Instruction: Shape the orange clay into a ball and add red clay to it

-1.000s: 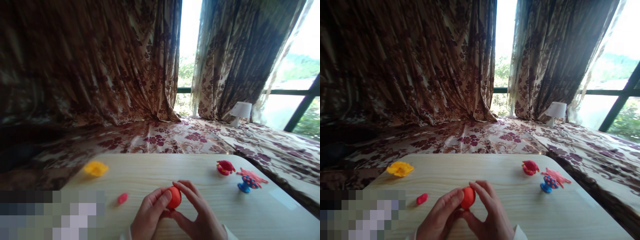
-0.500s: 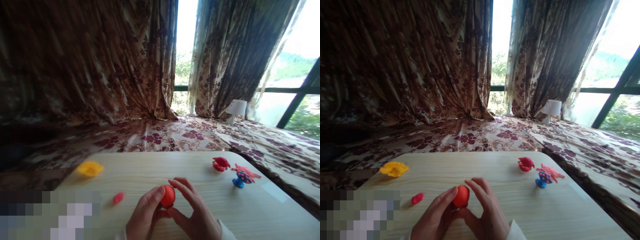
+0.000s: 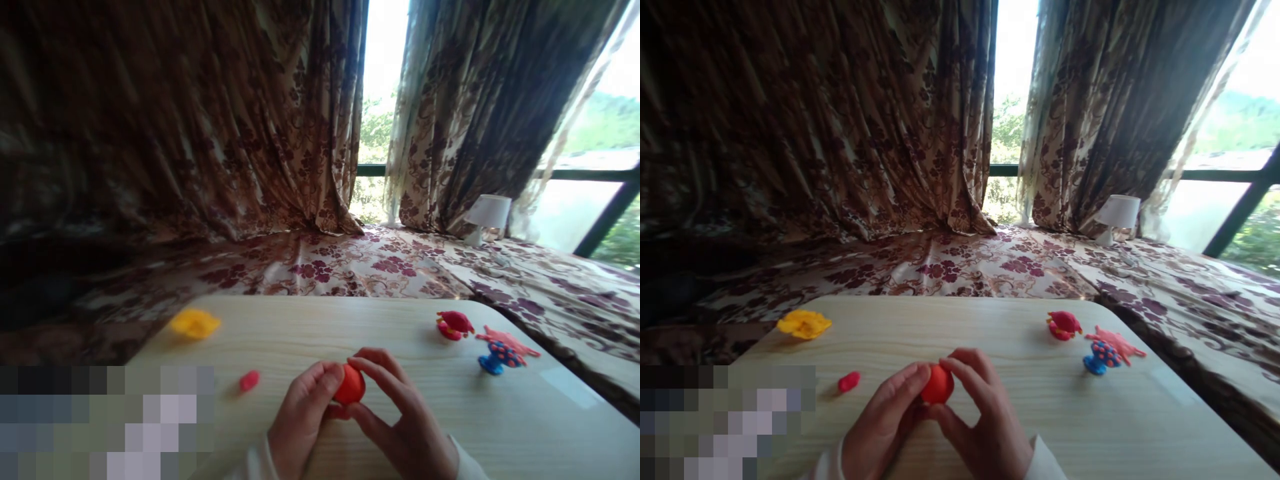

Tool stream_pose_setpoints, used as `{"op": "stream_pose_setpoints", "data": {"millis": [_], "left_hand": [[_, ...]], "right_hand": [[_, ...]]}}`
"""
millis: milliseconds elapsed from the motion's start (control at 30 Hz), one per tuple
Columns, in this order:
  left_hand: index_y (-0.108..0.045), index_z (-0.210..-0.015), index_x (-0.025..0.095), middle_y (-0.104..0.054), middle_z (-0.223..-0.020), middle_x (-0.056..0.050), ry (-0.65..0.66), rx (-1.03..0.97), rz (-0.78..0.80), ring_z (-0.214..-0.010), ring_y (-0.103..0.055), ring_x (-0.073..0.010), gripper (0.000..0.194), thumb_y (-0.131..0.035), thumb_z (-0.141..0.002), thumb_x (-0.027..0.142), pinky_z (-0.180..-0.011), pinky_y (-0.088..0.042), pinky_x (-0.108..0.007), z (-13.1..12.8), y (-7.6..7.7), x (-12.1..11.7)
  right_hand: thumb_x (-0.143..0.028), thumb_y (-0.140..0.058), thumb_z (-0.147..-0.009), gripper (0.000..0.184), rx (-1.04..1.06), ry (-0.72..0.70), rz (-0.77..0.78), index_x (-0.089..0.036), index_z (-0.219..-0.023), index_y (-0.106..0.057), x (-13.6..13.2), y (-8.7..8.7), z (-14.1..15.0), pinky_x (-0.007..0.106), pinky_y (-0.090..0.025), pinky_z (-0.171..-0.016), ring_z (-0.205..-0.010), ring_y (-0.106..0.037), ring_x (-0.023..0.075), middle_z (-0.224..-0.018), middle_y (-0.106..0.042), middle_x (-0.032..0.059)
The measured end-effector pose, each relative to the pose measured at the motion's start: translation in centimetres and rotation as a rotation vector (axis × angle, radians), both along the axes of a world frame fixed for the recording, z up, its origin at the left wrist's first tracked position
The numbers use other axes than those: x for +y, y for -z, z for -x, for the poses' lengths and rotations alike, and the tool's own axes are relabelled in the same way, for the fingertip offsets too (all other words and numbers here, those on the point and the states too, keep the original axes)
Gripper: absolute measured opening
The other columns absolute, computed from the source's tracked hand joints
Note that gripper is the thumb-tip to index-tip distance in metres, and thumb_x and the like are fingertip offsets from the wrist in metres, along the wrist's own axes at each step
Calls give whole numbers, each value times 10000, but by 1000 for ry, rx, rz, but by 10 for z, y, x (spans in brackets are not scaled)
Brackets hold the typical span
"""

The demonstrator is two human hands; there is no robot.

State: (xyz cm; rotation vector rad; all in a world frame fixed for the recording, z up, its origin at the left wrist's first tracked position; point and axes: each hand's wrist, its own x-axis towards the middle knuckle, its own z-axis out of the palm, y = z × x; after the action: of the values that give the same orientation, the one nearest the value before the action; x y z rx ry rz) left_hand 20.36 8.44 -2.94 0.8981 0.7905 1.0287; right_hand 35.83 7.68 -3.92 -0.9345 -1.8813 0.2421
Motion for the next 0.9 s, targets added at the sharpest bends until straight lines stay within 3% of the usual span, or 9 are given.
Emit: {"op": "stream_pose_setpoints", "data": {"millis": [133,367,667,900], "left_hand": [[-612,-873,104,-622,-783,-56,7,55,-17,-670,-527,-114,394,-647,-722,467,-620,-421,-234,-2,-1,-1],[-569,-848,103,-587,-697,-27,-9,-13,50,-533,-510,-91,463,-608,-702,540,-555,-417,-258,-5,1,-1],[-603,-904,78,-622,-732,-60,-38,-27,101,-579,-545,-119,612,-704,-558,573,-539,-427,-253,-6,1,-1],[-638,-797,91,-626,-637,-63,-75,-47,134,-519,-532,-120,585,-683,-537,612,-514,-423,-248,-8,2,1]], "right_hand": [[-262,-632,-801,304,-24,15,-28,-228,-1099,-581,3,1,-5,261,-533,-836,-987,-619,200,-1082,-604,89],[-282,-606,-815,412,-152,39,-63,-250,-1214,-506,7,11,-10,238,-536,-841,-1032,-612,199,-1156,-582,80],[-397,-567,-832,352,-215,53,-204,-239,-1145,-549,10,9,-12,207,-569,-740,-878,-670,195,-1033,-638,84],[-403,-596,-803,431,-239,43,10,-288,-1209,-510,15,37,-26,296,-569,-793,-969,-640,253,-1162,-587,98]]}}
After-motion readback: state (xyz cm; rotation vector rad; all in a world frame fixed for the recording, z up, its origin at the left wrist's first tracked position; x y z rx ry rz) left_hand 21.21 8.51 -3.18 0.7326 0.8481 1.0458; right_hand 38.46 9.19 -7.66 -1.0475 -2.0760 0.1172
